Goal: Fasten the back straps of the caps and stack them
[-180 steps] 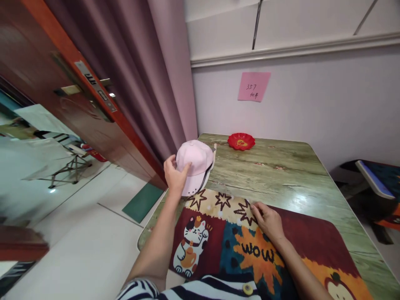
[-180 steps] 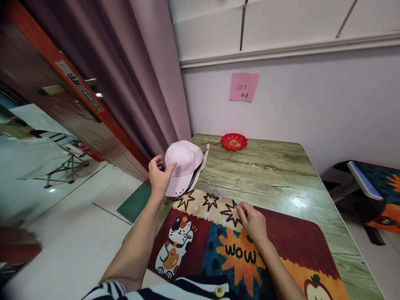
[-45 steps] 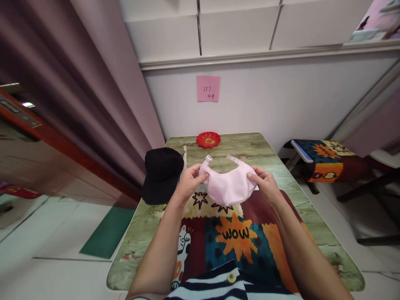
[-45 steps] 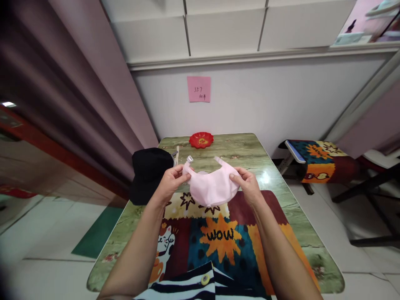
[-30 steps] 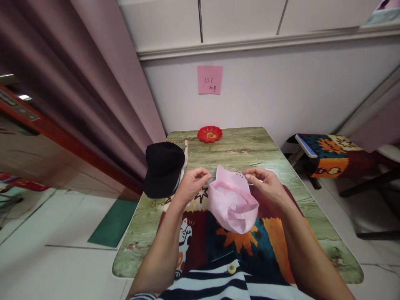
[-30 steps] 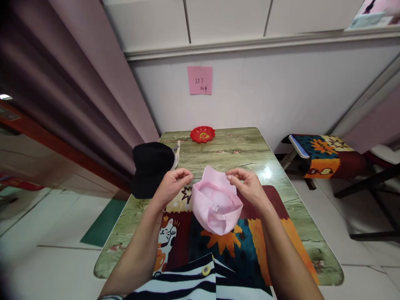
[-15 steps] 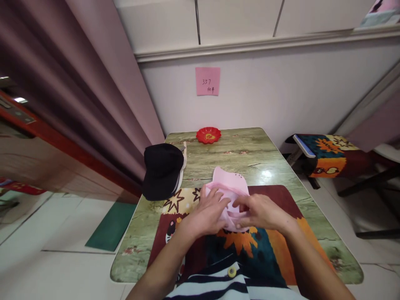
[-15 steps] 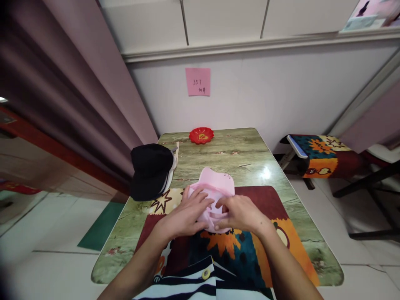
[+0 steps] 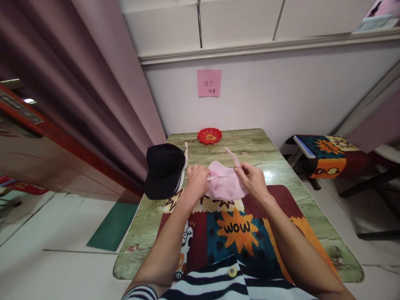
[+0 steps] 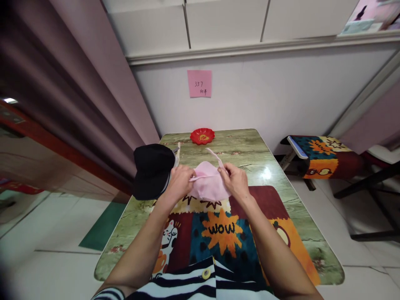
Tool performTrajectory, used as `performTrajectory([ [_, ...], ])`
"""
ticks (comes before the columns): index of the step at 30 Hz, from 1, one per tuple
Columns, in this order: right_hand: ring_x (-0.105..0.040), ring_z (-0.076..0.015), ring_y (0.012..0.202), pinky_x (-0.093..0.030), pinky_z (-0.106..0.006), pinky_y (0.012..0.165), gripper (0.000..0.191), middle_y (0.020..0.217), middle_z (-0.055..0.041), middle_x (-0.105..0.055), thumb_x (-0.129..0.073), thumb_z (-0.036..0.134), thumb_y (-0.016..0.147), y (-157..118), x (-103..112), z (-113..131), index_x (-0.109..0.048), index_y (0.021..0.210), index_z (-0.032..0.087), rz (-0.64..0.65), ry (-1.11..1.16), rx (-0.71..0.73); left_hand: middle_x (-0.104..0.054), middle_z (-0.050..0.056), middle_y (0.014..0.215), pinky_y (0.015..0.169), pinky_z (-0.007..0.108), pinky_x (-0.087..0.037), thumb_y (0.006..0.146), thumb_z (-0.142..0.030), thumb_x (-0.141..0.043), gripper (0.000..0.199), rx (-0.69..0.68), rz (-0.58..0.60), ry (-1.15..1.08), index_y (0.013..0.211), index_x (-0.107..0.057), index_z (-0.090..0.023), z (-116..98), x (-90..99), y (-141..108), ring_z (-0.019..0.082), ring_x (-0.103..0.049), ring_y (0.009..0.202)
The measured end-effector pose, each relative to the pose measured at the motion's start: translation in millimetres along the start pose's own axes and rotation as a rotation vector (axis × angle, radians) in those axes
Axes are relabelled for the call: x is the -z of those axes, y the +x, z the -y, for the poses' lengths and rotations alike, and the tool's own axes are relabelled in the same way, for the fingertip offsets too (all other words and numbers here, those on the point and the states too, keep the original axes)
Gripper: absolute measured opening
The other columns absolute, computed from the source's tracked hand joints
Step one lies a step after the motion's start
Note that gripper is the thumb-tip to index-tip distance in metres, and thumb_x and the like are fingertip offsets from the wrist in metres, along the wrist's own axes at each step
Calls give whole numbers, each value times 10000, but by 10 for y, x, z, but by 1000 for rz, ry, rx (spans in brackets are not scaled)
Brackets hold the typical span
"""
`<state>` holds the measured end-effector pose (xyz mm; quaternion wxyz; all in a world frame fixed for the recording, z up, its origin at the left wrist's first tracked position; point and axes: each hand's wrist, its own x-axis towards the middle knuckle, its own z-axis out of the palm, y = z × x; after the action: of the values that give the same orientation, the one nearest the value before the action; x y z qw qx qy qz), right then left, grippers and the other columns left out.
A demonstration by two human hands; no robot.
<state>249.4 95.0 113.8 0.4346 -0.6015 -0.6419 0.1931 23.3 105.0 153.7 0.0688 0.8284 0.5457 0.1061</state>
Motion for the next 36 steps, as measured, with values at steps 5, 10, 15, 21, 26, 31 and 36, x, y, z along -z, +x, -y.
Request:
performTrajectory([
  [5, -561, -163, 665, -409, -269, 652, 255, 783, -5, -691, -629, 453, 905, 107, 27, 68, -721, 964, 223, -128, 187, 0, -698, 100, 986, 898, 413, -391, 881, -161, -537, 211, 25, -126, -109, 1044, -657, -216, -43, 85, 2, 300, -607, 1009],
  [10, -576, -172, 690, -421, -280, 661, 251, 786, -15, -697, -650, 452, 902, 57, 71, 76, -735, 917, 216, -42, 196, -32, -706, 69, 964, 869, 384, -425, 743, -222, -722, 495, 132, -44, -440, 1227, -620, -205, 50, -95, -48, 293, -645, 958],
  [15, -573, -163, 625, -417, -280, 611, 336, 669, -5, -654, -620, 525, 934, 56, 142, 153, -721, 880, 210, 40, 279, -2, -626, -24, 775, 706, 268, -430, 759, -266, -715, 366, 131, -85, -943, 1112, -655, -193, 138, -64, 30, 159, -598, 722],
  [21, -614, -166, 606, -472, -280, 597, 381, 662, -6, -676, -587, 549, 962, 103, 170, 312, -709, 1094, 214, 124, 408, -3, -687, -11, 814, 724, 248, -445, 760, -286, -760, 272, 156, -239, -1059, 971, -611, -202, 89, 29, 145, 151, -630, 756],
  [26, -637, -169, 679, -504, -294, 656, 373, 735, -33, -704, -559, 541, 981, 142, 165, 372, -728, 975, 209, 128, 408, 11, -698, 24, 874, 815, 296, -462, 750, -229, -744, 274, 147, -269, -955, 1020, -712, -194, 26, 36, 186, 201, -655, 863],
  [31, -659, -166, 734, -548, -309, 710, 363, 872, -53, -734, -680, 558, 888, 190, 143, 410, -721, 959, 204, 182, 626, -129, -691, 26, 895, 862, 325, -459, 722, -181, -736, 236, 138, -280, -844, 956, -738, -204, -11, 38, 198, 216, -645, 895],
  [36, -593, -117, 614, -493, -255, 601, 366, 772, -24, -705, -717, 537, 849, 194, 0, 426, -701, 960, 189, 243, 734, -216, -708, 17, 882, 837, 307, -466, 704, -176, -750, 188, 79, -268, -924, 888, -719, -198, -63, 47, 229, 198, -633, 865],
])
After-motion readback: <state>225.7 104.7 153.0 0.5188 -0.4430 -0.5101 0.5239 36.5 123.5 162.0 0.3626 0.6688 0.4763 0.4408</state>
